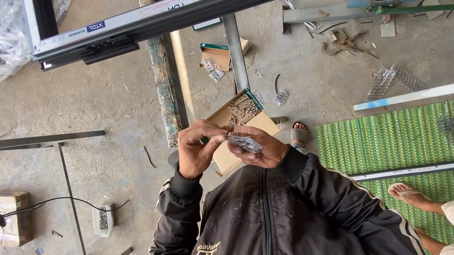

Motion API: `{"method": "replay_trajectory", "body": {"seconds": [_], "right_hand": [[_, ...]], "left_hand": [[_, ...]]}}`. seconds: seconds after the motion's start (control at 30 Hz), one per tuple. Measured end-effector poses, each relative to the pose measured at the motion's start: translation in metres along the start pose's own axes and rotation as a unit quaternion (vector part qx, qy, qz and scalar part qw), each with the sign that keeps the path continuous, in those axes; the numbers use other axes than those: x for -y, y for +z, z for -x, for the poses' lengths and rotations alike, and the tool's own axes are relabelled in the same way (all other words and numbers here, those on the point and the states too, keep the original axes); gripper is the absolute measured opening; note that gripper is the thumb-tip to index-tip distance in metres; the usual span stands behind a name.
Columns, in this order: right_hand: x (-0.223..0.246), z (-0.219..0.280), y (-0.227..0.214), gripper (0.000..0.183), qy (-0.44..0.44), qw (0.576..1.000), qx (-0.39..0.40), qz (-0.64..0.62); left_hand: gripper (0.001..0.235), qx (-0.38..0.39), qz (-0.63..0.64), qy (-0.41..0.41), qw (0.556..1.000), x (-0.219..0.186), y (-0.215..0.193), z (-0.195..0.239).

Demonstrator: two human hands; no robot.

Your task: Assembling aluminum window or door frames by attaching hinges and brackets using screws and a manual screwdriver.

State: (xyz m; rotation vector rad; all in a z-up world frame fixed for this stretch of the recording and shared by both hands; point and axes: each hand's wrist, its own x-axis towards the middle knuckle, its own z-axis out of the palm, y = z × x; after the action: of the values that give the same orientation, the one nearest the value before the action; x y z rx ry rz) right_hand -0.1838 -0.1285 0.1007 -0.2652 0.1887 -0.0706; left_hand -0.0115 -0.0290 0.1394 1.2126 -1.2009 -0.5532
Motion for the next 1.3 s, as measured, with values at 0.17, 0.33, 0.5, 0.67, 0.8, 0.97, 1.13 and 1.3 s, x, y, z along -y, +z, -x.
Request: {"method": "replay_trajectory", "body": {"seconds": [0.17,0.33,0.5,0.67,0.8,0.97,1.13,1.3], "right_hand": [[0.040,0.013,0.013,0.048,-0.218,0.864,-0.137,0.433],[0.059,0.023,0.087,0.025,-0.269,0.515,-0.064,0.811],[0.044,0.003,0.041,0.018,-0.260,0.475,-0.077,0.837],[0.040,-0.012,0.019,0.019,-0.280,0.442,-0.083,0.848],[0.033,-0.030,-0.011,0.015,-0.282,0.370,-0.112,0.878],[0.042,-0.057,-0.006,0.012,-0.275,0.250,-0.134,0.919],[0.038,-0.077,-0.041,0.016,-0.313,0.233,-0.163,0.906],[0.037,-0.079,-0.046,0.017,-0.331,0.219,-0.188,0.898]], "left_hand": [[0.006,-0.001,-0.080,-0.039,0.996,-0.030,-0.001,-0.011],[0.010,0.003,-0.139,-0.018,0.990,-0.029,0.001,-0.011],[0.009,-0.012,-0.142,-0.016,0.990,-0.019,0.005,-0.014],[0.006,-0.027,-0.150,-0.021,0.988,-0.009,0.007,-0.015],[0.013,-0.060,-0.157,-0.031,0.985,0.019,0.012,-0.015],[0.023,-0.128,-0.133,-0.074,0.980,0.058,0.020,-0.026],[0.025,-0.183,-0.094,-0.136,0.969,0.074,0.027,-0.043],[0.027,-0.206,-0.128,-0.130,0.961,0.083,0.034,-0.053]]}}
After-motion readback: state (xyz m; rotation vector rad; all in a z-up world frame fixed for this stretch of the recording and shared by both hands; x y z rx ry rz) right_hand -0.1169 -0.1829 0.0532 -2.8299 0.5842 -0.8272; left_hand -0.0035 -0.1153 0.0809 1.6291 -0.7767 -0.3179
